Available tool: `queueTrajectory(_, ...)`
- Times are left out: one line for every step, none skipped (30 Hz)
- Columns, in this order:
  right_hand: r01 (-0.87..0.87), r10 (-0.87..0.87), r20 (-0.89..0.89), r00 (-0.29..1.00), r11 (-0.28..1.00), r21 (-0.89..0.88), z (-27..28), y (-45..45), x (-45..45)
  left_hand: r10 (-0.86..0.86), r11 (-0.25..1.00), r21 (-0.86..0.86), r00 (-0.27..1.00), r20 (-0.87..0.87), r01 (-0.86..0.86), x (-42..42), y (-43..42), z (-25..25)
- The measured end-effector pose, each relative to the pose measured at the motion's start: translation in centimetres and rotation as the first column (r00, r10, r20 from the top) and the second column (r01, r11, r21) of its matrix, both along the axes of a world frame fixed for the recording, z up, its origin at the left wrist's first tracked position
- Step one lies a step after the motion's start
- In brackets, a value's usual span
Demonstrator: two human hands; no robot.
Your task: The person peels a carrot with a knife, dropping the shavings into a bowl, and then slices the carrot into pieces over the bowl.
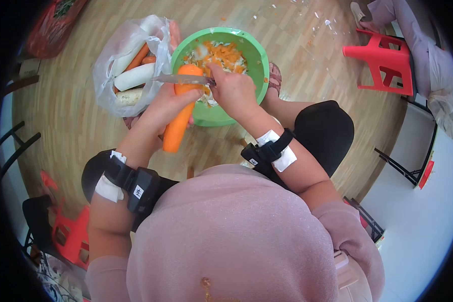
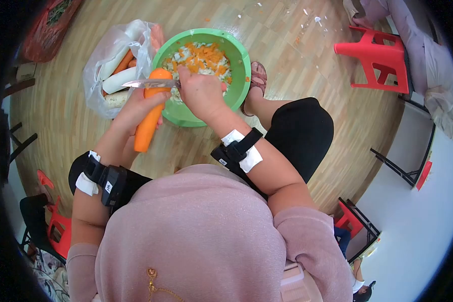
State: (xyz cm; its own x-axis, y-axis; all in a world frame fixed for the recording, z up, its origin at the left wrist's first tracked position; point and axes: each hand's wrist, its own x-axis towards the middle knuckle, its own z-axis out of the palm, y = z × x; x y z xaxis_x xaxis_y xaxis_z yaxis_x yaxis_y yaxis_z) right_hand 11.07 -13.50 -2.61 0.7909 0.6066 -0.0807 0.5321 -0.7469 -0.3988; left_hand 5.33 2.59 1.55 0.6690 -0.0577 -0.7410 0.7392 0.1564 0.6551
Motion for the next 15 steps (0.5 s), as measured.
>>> queueTrajectory(-0.008,0.008,-0.005,1.000,1.000,0.006,0.1,0.1,0.0,-0.001,1.000,-0.003,1.000,-0.012,0.001,0.0,0.0,0.0)
queueTrajectory(-0.015,0.015,-0.013,1.000,1.000,0.012,0.1,0.1,-0.1,-0.001,1.000,-0.004,1.000,-0.014,0.001,0.0,0.0,-0.1)
queueTrajectory(-0.015,0.015,-0.014,1.000,1.000,0.011,-0.1,0.1,-0.1,-0.012,1.000,0.006,1.000,-0.020,0.012,0.0,-0.1,-0.1)
queueTrajectory(-0.014,0.015,-0.005,1.000,1.000,0.026,-0.3,0.0,-0.2,-0.023,1.000,0.016,0.999,-0.025,0.024,0.0,-0.1,-0.2)
queueTrajectory(-0.014,0.014,0.005,1.000,0.999,0.042,-0.4,0.0,-0.3,-0.025,1.000,0.015,0.999,-0.027,0.025,0.0,-0.1,-0.2)
queueTrajectory(-0.012,0.011,0.005,1.000,0.999,0.040,-0.5,0.0,-0.3,-0.022,1.000,0.003,1.000,-0.023,0.022,0.0,-0.1,-0.2)
queueTrajectory(-0.001,0.000,0.010,1.000,1.000,0.024,-0.6,0.0,-0.3,-0.019,1.000,-0.009,1.000,-0.018,0.018,0.0,-0.1,-0.1)
queueTrajectory(0.009,-0.009,0.017,1.000,1.000,0.009,-0.7,-0.1,-0.3,-0.019,1.000,-0.010,1.000,-0.018,0.019,0.0,-0.2,0.0)
queueTrajectory(0.010,-0.010,0.018,1.000,1.000,0.007,-1.0,-0.1,-0.2,-0.009,1.000,0.001,1.000,-0.013,0.009,-0.1,-0.3,0.2)
queueTrajectory(0.028,-0.027,0.052,0.998,0.999,-0.025,-1.4,-0.2,0.0,0.002,1.000,0.013,1.000,-0.008,-0.002,-0.1,-0.3,0.3)
queueTrajectory(0.048,-0.043,0.087,0.995,0.997,-0.057,-1.9,-0.3,0.2,0.002,1.000,0.012,1.000,-0.009,-0.002,-0.2,-0.4,0.1)
queueTrajectory(0.047,-0.042,0.086,0.995,0.997,-0.057,-2.3,-0.6,0.5,-0.022,1.000,-0.012,1.000,-0.016,0.022,-0.4,-0.4,0.0)
queueTrajectory(0.077,-0.073,0.061,0.995,0.995,-0.066,-2.6,-1.1,0.9,-0.048,0.998,-0.036,0.999,-0.021,0.047,-0.5,-0.4,-0.1)
queueTrajectory(0.110,-0.107,0.037,0.994,0.991,-0.077,-3.0,-1.4,1.1,-0.052,0.998,-0.036,0.998,-0.019,0.052,-0.5,-0.5,0.0)
queueTrajectory(0.115,-0.113,0.039,0.993,0.990,-0.077,-2.9,-1.3,1.0,-0.069,0.997,-0.029,0.997,-0.038,0.068,-0.6,-0.6,0.0)
